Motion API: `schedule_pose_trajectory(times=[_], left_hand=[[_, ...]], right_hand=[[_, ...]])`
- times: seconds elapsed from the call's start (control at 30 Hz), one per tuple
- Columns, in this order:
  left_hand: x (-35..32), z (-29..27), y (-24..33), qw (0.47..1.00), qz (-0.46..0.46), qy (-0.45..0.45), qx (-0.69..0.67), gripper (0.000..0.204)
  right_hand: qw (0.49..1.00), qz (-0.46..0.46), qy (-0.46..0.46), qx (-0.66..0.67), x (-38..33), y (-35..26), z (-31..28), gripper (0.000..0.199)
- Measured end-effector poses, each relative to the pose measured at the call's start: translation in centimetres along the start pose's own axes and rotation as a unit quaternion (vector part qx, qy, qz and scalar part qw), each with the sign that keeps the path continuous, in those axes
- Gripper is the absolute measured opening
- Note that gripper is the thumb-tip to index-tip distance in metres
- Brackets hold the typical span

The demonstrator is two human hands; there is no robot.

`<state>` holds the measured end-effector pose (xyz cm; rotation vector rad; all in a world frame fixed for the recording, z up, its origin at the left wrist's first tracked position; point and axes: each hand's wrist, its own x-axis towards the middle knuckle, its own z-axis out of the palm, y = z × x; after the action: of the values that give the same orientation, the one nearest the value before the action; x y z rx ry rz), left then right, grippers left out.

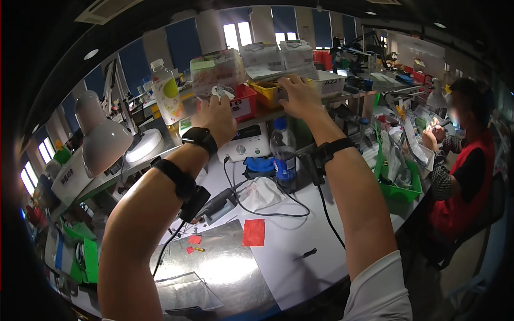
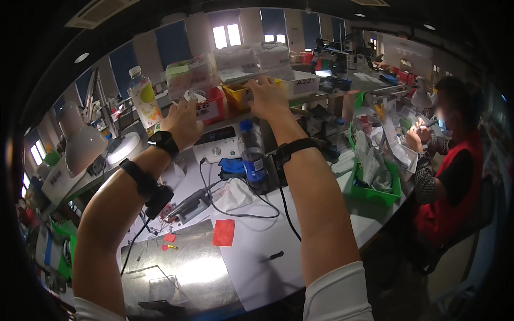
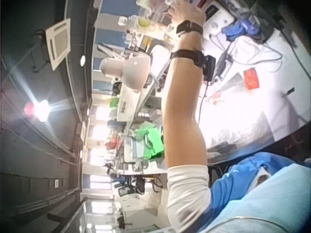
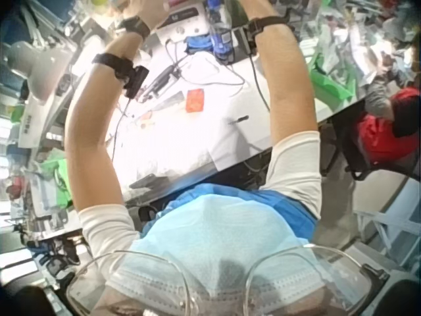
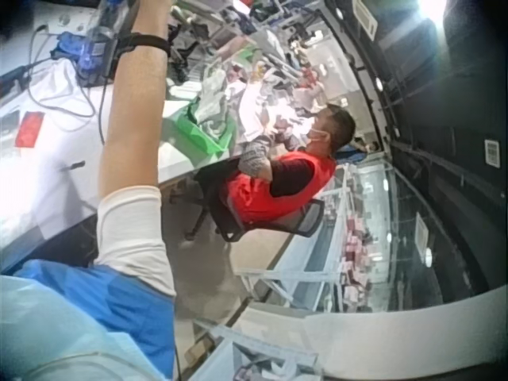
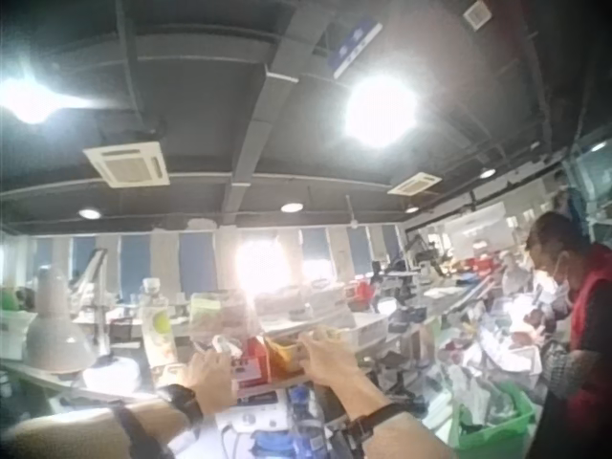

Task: The recorder is assembling and inspecting dental prosthetic components on a dental cast within a dental laboratory.

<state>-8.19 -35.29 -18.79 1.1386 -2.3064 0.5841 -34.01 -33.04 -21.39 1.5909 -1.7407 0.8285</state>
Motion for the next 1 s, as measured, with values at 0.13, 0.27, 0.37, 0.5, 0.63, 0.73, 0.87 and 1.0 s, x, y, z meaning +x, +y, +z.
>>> schedule_pose_trajectory(times=[0.13,0.27,0.37,0.5,0.63,0.73,0.87,1.0], left_hand=[[-5.1,-1.6,0.1,0.985,0.155,0.074,-0.003,0.065],[-12.3,-6.5,-0.2,0.94,0.325,0.099,-0.036,0.043],[-17.8,-10.1,-1.6,0.934,0.331,0.115,-0.078,0.024],[-24.2,-14.7,-5.0,0.931,0.32,0.143,-0.099,0.015],[-27.5,-15.9,-8.6,0.946,0.277,0.135,-0.106,0.013],[-29.3,-16.0,-10.9,0.954,0.249,0.138,-0.093,0.015],[-31.6,-16.5,-13.1,0.964,0.218,0.126,-0.087,0.017],[-33.0,-16.1,-14.4,0.965,0.193,0.14,-0.109,0.015]], right_hand=[[0.998,-0.026,-0.024,-0.049,0.5,0.4,0.5,0.048],[0.997,-0.076,0.018,0.008,1.0,3.2,1.3,0.065],[0.993,-0.1,0.022,0.053,0.6,5.3,1.5,0.075],[0.988,-0.137,0.044,0.061,2.1,4.6,1.2,0.065],[0.986,-0.147,0.06,0.059,4.5,5.9,2.5,0.057],[0.964,-0.226,0.133,0.052,5.5,7.9,3.1,0.042],[0.984,-0.118,0.113,0.077,6.4,6.2,1.8,0.059],[0.992,-0.026,0.093,0.078,8.0,6.5,0.0,0.072]])
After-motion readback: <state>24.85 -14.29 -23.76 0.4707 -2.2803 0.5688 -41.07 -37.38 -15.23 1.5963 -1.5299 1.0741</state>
